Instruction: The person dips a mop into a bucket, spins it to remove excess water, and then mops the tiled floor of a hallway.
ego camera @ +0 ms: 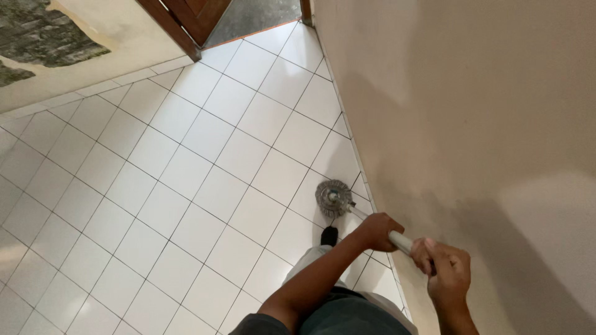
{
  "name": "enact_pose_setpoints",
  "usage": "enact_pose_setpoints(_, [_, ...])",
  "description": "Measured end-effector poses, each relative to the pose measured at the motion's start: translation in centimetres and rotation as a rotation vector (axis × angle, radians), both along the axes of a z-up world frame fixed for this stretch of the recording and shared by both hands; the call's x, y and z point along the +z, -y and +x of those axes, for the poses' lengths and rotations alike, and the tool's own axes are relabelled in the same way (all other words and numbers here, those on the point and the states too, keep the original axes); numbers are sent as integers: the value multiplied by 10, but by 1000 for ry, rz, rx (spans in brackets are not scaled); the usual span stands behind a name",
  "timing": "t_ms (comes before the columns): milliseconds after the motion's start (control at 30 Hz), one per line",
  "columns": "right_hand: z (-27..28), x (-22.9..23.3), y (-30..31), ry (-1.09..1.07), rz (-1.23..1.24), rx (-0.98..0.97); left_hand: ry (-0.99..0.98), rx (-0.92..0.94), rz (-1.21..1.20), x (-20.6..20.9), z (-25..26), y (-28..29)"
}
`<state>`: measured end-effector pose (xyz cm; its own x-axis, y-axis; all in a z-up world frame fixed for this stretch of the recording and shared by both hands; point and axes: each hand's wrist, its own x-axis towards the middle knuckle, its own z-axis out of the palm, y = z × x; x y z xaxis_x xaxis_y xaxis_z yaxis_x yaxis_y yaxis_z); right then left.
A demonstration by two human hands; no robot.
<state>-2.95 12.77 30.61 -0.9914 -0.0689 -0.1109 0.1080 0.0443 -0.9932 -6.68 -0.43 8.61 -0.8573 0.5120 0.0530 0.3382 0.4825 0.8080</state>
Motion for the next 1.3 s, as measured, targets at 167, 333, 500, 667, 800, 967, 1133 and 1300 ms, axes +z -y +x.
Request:
enact_pose_setpoints(167, [48,-11,-8,-120,-236,45,19,-7,-155,0,33,2])
enact_pose_setpoints(333, [72,-59,-13,-225,-136,214,-93,70,-17,-35,51,17])
enact_pose_setpoints(500, [67,-132,10,-283,4,435,-37,346,-119,-75,62,58])
enact_pose_setpoints(667, [59,-138,-4,-184,30,414,-242,522,-127,-45,79,38])
enact_pose_setpoints(800, [65,-99,-51,-113,112,387,-53,555,-49,-5,94,-22])
enact_pose_setpoints(967, [120,-21,-127,-99,92,315,-4,454,-1,32,148,-106])
enact_pose_setpoints(1133, [208,32,-191,-70,119,260,167,158,-24,46,219,-194])
enact_pose_setpoints(1300, [275,31,-233,-74,123,118,-46,87,114,23,262,-238])
